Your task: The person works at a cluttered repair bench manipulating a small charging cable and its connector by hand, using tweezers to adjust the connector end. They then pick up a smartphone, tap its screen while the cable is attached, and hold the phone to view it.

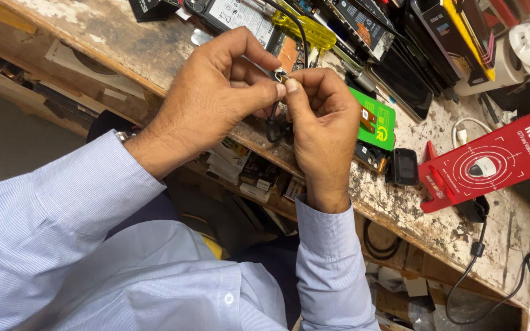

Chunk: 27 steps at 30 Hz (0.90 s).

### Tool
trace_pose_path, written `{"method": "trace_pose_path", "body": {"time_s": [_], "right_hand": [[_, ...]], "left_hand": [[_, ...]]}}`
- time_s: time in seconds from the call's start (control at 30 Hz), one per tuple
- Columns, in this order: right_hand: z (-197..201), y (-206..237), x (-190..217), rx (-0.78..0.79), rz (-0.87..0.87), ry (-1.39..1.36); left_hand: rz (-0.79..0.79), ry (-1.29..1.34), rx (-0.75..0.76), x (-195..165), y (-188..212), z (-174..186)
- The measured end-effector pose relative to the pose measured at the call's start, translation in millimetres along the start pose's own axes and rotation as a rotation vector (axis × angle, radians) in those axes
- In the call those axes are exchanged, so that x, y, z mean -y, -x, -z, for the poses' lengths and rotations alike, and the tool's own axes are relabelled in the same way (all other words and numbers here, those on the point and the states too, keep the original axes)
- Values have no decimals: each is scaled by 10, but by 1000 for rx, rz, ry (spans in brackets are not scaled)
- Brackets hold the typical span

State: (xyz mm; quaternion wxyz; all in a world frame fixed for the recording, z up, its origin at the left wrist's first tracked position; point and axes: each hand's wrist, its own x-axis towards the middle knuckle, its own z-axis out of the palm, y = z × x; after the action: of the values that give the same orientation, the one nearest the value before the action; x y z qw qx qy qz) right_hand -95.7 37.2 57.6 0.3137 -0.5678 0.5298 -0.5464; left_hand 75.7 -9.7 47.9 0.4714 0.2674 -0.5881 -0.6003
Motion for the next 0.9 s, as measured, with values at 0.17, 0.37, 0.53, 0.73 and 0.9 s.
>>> {"method": "trace_pose_path", "body": {"time_s": [0.17, 0.37, 0.53, 0.73, 0.9], "right_hand": [[0, 1, 2, 7, 3, 4], [-7, -5, -8, -1, 0, 8], [-4, 2, -13, 8, -2, 8], [-9, 3, -23, 19, -1, 4], [-9, -5, -34, 19, -2, -9]], "left_hand": [[-6, -29, -16, -9, 7, 1], [-6, -37, -21, -12, 7, 1], [-5, -57, -23, -5, 11, 3], [3, -43, -40, 18, 13, 1], [-3, -5, -37, 33, 7, 4]]}}
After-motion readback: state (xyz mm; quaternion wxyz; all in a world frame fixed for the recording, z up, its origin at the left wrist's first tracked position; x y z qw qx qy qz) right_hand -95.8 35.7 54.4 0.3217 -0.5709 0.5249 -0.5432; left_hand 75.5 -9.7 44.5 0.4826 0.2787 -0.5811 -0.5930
